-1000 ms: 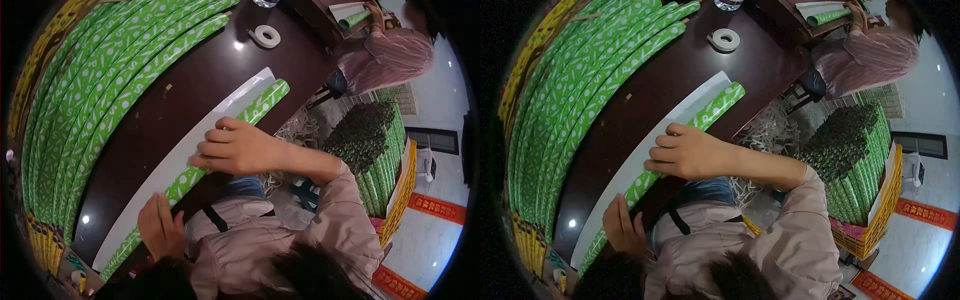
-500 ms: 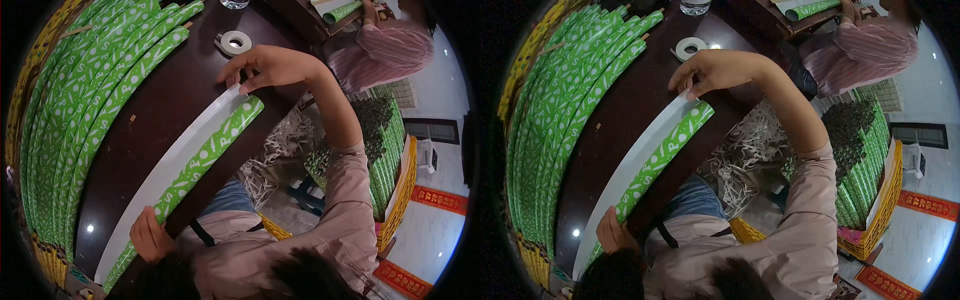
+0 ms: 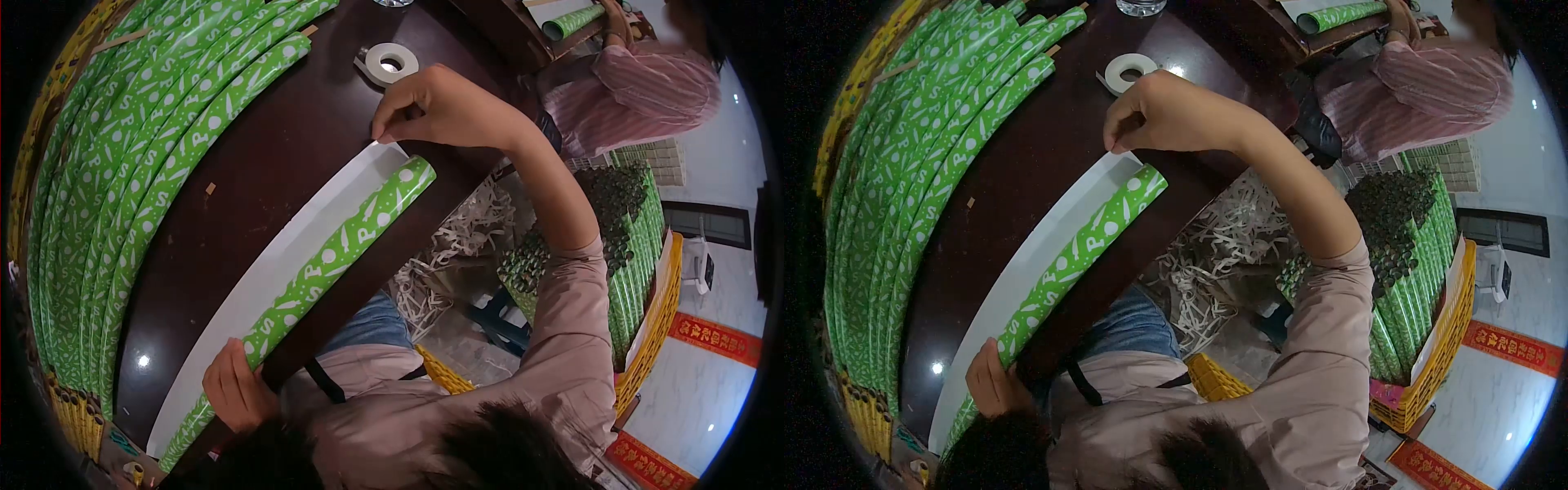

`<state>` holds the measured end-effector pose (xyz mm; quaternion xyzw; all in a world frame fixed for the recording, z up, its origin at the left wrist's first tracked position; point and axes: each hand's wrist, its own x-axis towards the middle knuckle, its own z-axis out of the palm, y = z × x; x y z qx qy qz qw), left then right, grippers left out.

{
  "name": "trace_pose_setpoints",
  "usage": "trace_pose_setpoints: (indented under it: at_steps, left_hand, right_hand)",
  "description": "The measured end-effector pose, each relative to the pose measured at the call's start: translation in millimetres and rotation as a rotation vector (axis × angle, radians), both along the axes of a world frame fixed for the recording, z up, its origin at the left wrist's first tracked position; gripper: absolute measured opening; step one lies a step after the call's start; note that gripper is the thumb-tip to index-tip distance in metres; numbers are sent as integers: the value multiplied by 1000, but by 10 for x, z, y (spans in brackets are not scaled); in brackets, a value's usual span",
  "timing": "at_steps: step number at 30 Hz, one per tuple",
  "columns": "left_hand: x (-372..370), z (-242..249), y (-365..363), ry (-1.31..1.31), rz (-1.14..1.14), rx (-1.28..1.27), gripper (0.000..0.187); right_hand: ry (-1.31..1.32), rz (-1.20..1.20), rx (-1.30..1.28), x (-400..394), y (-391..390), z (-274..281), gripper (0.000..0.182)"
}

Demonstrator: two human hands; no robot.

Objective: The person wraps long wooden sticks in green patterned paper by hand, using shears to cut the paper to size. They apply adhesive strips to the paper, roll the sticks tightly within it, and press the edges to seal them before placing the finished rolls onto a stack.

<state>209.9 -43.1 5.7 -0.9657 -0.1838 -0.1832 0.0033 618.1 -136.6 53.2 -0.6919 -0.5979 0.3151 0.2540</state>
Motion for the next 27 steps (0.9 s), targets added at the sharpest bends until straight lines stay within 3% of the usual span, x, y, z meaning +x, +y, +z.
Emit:
trace_pose_setpoints:
  at_steps: [2,4,5,7,13,17,20,22,25,27]
  left_hand:
    - [0,-12,10,-19,-13,16,32]
    - [11,0,1,-18,-6,17,31]
    - [18,5,-3,-19,-1,19,31]
    - [29,0,-13,-24,9,17,30]
    - [28,-12,-33,-37,23,11,29]
    - [27,-9,-13,-50,19,0,29]
    - [20,-32,-21,-61,28,-4,29]
    - [9,-33,-25,-52,28,-4,29]
    - [-12,-48,-11,-61,8,-14,29]
    - [-15,-73,-29,-81,-2,-18,28]
  right_hand:
    - [-16,-24,48,1,-51,-66,8]
    - [-205,117,335,22,-116,-170,16]
    - [-203,119,333,24,-147,-175,16]
    - [-575,222,456,22,-209,-174,31]
    - [-833,303,521,83,-304,-230,48]
    - [-784,192,452,-1,-377,-233,49]
    - [-595,74,419,-51,-378,-290,50]
    - [-203,-62,413,-68,-354,-333,47]
    - [-37,-220,350,-168,-324,-284,43]
    - [-128,-175,335,-248,-317,-153,41]
